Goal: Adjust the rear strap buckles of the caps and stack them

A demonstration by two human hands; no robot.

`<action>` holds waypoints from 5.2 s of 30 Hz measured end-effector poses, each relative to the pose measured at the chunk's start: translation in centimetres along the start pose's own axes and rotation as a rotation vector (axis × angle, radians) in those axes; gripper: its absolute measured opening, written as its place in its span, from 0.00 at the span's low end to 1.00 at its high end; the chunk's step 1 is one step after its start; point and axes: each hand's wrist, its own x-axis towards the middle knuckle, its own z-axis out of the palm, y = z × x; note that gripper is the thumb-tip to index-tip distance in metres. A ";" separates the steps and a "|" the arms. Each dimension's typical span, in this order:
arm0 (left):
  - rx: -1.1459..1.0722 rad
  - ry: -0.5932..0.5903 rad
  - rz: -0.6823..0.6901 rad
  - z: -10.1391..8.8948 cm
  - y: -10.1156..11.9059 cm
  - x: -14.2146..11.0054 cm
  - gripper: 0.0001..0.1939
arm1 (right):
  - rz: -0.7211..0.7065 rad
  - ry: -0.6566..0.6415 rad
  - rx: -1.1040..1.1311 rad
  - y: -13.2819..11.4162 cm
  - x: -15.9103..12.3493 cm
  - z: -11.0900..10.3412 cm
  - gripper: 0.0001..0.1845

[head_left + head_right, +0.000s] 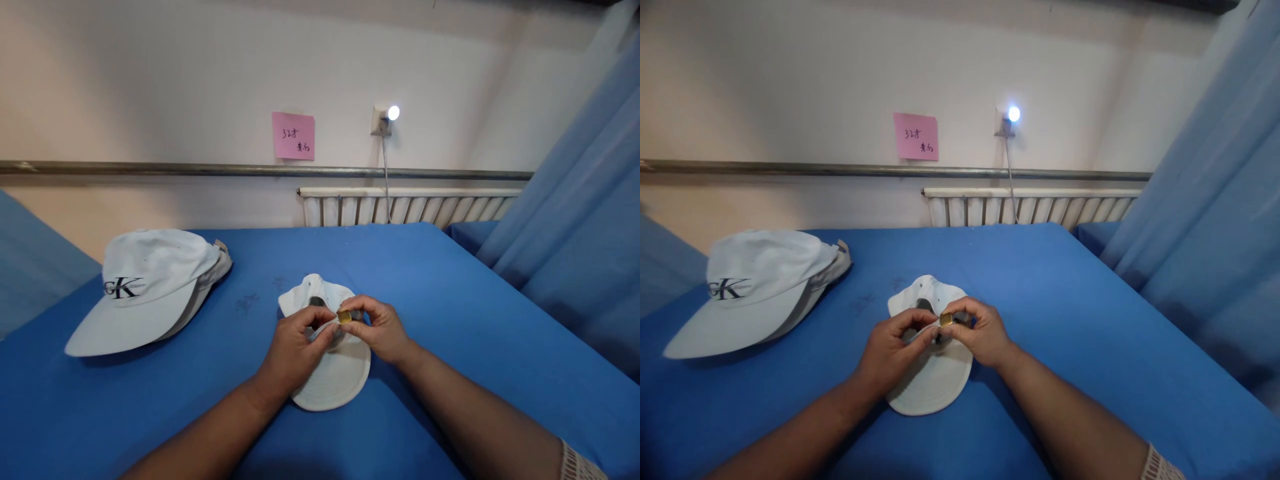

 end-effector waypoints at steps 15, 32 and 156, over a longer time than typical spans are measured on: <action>-0.003 -0.039 0.091 -0.2 -0.1 0.0 0.04 | -0.269 -0.024 -0.218 -0.9 0.1 -0.9 0.08; 0.018 -0.029 0.094 -0.4 -0.5 0.3 0.07 | -0.146 -0.044 -0.212 -0.7 -0.1 -1.4 0.11; 0.290 0.030 0.283 -0.3 -1.0 -0.1 0.02 | 0.083 0.034 0.055 0.1 -0.2 -0.5 0.11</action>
